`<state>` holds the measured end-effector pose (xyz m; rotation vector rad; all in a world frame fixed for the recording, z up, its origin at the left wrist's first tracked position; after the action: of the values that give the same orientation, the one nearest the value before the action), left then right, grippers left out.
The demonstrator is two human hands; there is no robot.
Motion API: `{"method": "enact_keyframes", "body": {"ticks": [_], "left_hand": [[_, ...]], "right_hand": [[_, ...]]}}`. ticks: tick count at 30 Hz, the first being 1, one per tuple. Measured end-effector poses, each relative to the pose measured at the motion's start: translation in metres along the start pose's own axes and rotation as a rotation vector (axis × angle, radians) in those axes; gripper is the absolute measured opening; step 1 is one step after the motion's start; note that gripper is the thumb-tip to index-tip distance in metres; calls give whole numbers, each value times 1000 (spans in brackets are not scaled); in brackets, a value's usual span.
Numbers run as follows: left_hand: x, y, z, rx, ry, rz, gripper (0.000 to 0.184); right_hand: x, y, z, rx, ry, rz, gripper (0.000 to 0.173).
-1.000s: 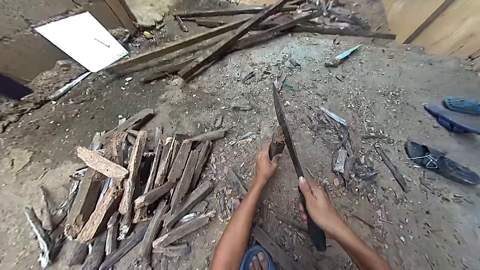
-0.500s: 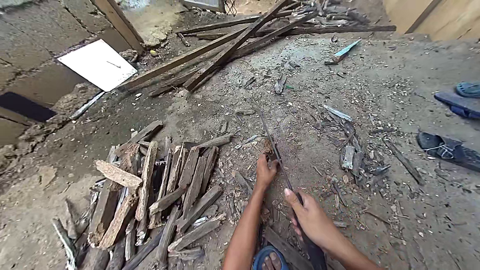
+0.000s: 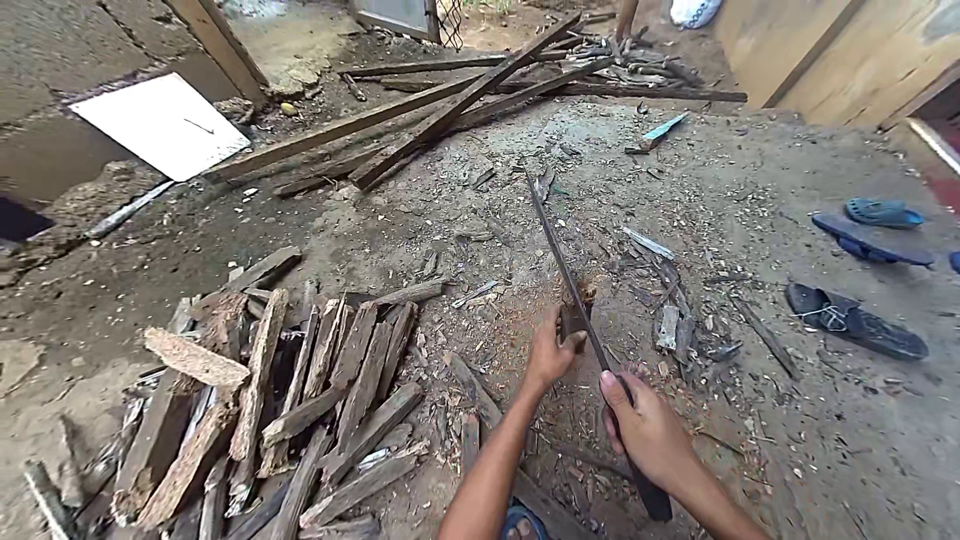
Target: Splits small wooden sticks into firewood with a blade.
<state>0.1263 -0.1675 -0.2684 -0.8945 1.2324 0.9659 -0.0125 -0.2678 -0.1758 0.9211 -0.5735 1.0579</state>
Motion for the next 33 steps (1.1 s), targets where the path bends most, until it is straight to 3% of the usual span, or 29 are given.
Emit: {"method": "enact_keyframes", "body": {"ticks": [9, 11, 15, 18, 20, 23, 24, 28, 33], "left_hand": [[49, -8, 21, -191, -168, -27, 59], [50, -9, 22, -198, -153, -20, 62], [49, -11, 22, -184, -165, 0, 64], [45, -14, 21, -167, -181, 28, 64], [47, -13, 21, -173, -199, 24, 60], [52, -9, 19, -171, -211, 21, 61], [50, -11, 19, -159, -225, 21, 62], [51, -7, 19, -135, -261, 61, 61], [51, -10, 20, -139, -213, -27, 57]], "right_hand": [[0, 13, -6, 98, -240, -106, 52], [29, 24, 12, 61, -322, 28, 53], [112, 54, 61, -74, -446, 577, 62], [132, 55, 68, -68, -525, 726, 61], [93, 31, 40, -100, -457, 578, 59], [-6, -14, -18, 70, -231, -39, 55], [-23, -22, -27, 115, -204, -161, 56], [-33, -21, -36, 157, -225, -228, 54], [-25, -19, -43, 147, -347, -213, 48]]}}
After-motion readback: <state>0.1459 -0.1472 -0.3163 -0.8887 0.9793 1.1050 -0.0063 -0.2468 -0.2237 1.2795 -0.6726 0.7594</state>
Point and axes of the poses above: each hand's wrist, its own y-axis away from the middle knuckle, its own z-axis out of the back of the hand, x = y × z, the point moved 7 cm from there along -y, towards the middle knuckle, and after that the axes turned 5 degrees about y, right-handed, at the moved point
